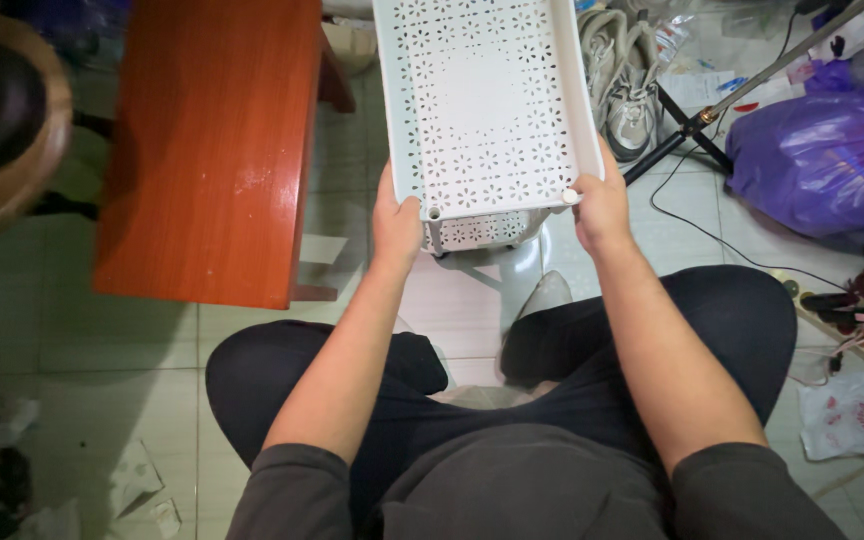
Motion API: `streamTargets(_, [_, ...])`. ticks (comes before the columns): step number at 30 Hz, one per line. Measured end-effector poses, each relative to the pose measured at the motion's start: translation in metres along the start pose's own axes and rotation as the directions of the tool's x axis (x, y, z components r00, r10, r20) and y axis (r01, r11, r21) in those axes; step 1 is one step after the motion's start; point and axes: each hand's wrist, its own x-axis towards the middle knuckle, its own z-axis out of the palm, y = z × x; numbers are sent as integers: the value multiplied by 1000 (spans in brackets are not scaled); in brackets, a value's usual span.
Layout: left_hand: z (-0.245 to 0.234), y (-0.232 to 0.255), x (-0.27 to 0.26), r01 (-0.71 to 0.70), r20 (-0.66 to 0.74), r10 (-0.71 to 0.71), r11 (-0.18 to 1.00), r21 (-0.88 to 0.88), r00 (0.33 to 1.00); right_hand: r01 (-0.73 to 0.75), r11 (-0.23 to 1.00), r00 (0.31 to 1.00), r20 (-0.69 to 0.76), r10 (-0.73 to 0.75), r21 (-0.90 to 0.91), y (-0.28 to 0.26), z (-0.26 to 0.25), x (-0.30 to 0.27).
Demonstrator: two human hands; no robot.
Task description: The person assembles a white plastic rolling cart by inserting four legs with wheels into the bottom tray and then placing a second tray on top. The person handles the trays and legs by hand and completes the assembly.
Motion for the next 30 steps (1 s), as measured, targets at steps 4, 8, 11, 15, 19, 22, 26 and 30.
streamTargets(4, [1, 1, -1, -31, -12, 31, 1000, -2, 999, 47, 998, 998, 35, -48, 43, -4, 6, -7])
streamTargets(8, [3, 4, -6, -84, -13, 85, 996, 35, 996, 85, 995, 994, 59, -88, 55, -7, 9, -10])
streamTargets(11, [4, 8, -9, -103, -16, 104, 992, 67, 994, 105, 993, 991, 76, -109, 59, -7, 8, -13])
streamTargets(15, [8, 12, -12, -118, -24, 121, 989, 85, 992, 128, 990, 988, 81, -132, 60, -4, 5, -12])
streamTargets(19, [9, 13, -14, -105, -33, 109, 988, 112, 993, 132, 988, 987, 85, -138, 76, 2, -3, -8])
streamTargets(22, [9, 13, -16, -179, -22, 186, 969, 167, 982, 110, 989, 989, 87, -119, 100, 8, -10, -5])
streamTargets(26, [9, 12, -20, -191, -56, 216, 937, 293, 975, 128, 988, 991, 37, -132, 81, 21, -11, -5])
streamTargets(30, [3, 10, -13, -151, -72, 179, 946, 288, 981, 106, 992, 993, 47, -110, 71, 22, -3, -1])
